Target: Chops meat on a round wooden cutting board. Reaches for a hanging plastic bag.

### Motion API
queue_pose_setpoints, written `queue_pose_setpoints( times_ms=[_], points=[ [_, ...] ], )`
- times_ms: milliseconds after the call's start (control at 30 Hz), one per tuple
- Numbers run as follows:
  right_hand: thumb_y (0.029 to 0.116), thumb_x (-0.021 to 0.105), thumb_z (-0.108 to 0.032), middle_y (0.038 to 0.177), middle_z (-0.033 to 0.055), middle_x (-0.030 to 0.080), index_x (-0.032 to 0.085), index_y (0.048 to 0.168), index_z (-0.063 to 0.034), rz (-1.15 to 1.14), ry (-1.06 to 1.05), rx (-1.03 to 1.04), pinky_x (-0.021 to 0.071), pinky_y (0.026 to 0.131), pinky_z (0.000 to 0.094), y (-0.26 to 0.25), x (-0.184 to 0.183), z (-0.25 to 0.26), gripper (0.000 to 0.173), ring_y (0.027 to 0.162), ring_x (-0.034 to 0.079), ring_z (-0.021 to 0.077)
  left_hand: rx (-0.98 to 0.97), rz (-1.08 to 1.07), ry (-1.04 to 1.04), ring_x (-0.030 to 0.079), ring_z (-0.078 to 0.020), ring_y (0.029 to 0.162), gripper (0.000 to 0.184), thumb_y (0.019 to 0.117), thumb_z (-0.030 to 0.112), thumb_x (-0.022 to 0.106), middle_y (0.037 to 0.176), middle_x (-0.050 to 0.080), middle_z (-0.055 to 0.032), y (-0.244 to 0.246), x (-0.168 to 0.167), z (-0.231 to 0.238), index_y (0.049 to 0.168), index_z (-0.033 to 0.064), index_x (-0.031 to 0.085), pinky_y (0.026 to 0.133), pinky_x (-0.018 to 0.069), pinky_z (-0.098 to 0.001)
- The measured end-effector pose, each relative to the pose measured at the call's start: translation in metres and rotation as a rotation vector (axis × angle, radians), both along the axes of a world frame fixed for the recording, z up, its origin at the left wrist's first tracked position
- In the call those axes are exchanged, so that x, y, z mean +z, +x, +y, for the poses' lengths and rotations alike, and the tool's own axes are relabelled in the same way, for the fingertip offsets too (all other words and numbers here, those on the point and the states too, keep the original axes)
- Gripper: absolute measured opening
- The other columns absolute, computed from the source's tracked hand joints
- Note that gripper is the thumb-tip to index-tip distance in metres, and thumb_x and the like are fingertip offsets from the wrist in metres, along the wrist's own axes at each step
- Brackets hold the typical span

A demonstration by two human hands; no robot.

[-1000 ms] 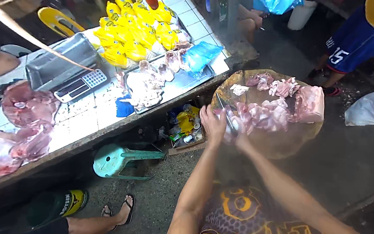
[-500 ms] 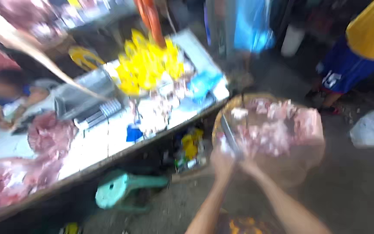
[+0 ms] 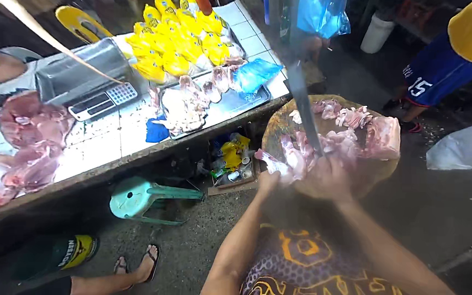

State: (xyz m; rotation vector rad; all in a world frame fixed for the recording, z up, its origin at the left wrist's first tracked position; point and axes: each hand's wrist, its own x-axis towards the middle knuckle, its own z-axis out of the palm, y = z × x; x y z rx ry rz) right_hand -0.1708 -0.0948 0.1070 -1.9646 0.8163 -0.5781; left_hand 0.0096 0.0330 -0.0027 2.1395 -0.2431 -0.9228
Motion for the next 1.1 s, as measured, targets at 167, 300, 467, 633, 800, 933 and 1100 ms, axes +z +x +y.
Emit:
queue_pose_setpoints(
  times_ms=[167,300,467,633,800,933,1100],
  points=[
    [0.107,0.037,-0.058,0.068,-0.0005,0.059,0.061,0.113,-0.0089,-0.449,-0.101,0.053,0.0541,0.047,0.0331,-0.008,0.006,0.017,0.055,0.052,0.057,0.0105,0.062,-0.033,-0.046,0.074,-0.0256,0.083,0.033,0.097,0.034,0.061,0.091,0.075,-0.013,-0.008,0.0,-0.002,0.105,0.0038,0.071,0.078,0.0606,-0.0504],
    [0.1069,0.033,-0.06,0.086,0.0149,0.068,0.065,0.118,-0.0052,0.464,0.169,0.165,0.0569,0.077,0.0533,-0.06,-0.077,0.028,0.065,0.08,0.069,0.0292,0.154,-0.109,-0.012,0.069,-0.0347,0.091,0.041,0.0976,0.042,0.058,0.094,0.071,-0.0183,-0.003,-0.008,-0.001,0.102,0.0032,0.071,0.08,0.0547,-0.061],
    [0.1013,0.023,-0.074,0.089,0.0165,0.065,0.065,0.111,-0.0062,0.801,0.345,0.25,0.0549,0.07,0.054,-0.103,-0.067,0.008,0.08,0.076,0.066,0.0315,0.34,-0.126,-0.207,0.069,-0.0327,0.088,0.044,0.093,0.043,0.061,0.098,0.071,-0.0186,0.012,-0.024,0.019,0.11,0.0033,0.069,0.075,0.0567,-0.0586],
    [0.0984,0.024,-0.078,0.084,0.0136,0.062,0.064,0.112,-0.0082,0.778,0.441,0.228,0.0544,0.064,0.0495,-0.123,-0.084,0.005,0.082,0.067,0.063,0.0277,0.384,-0.163,-0.438,0.07,-0.0258,0.084,0.031,0.0921,0.027,0.063,0.092,0.072,-0.0148,0.038,0.039,0.0,0.103,-0.0003,0.068,0.075,0.059,-0.0511],
    [0.0993,0.033,-0.075,0.067,0.0054,0.054,0.063,0.108,-0.0106,0.633,0.695,0.145,0.0501,0.047,0.0369,-0.131,-0.099,0.011,0.072,0.049,0.053,0.0183,0.135,-0.11,-0.52,0.071,-0.0238,0.086,0.033,0.0942,0.029,0.062,0.094,0.073,-0.0134,0.09,0.097,-0.07,0.107,-0.0005,0.068,0.079,0.0597,-0.0476],
    [0.105,0.036,-0.065,0.068,0.0027,0.056,0.065,0.106,-0.0092,0.491,0.675,0.078,0.0497,0.051,0.0341,-0.156,-0.091,0.026,0.063,0.053,0.054,0.0149,-0.06,-0.137,-0.178,0.067,-0.0334,0.098,0.065,0.0972,0.059,0.058,0.106,0.068,-0.0211,0.108,0.085,-0.099,0.121,-0.0013,0.065,0.087,0.0553,-0.0558],
    [0.1061,0.034,-0.056,0.068,0.0036,0.06,0.067,0.107,-0.0054,0.354,0.397,-0.242,0.0539,0.056,0.0405,-0.181,-0.103,0.051,0.061,0.056,0.059,0.0169,-0.301,-0.564,0.164,0.04,-0.0477,0.142,0.05,0.0932,0.047,0.064,0.149,0.048,-0.0275,0.035,0.038,-0.128,0.117,0.0048,0.073,0.11,0.0335,-0.0707]
  ],
)
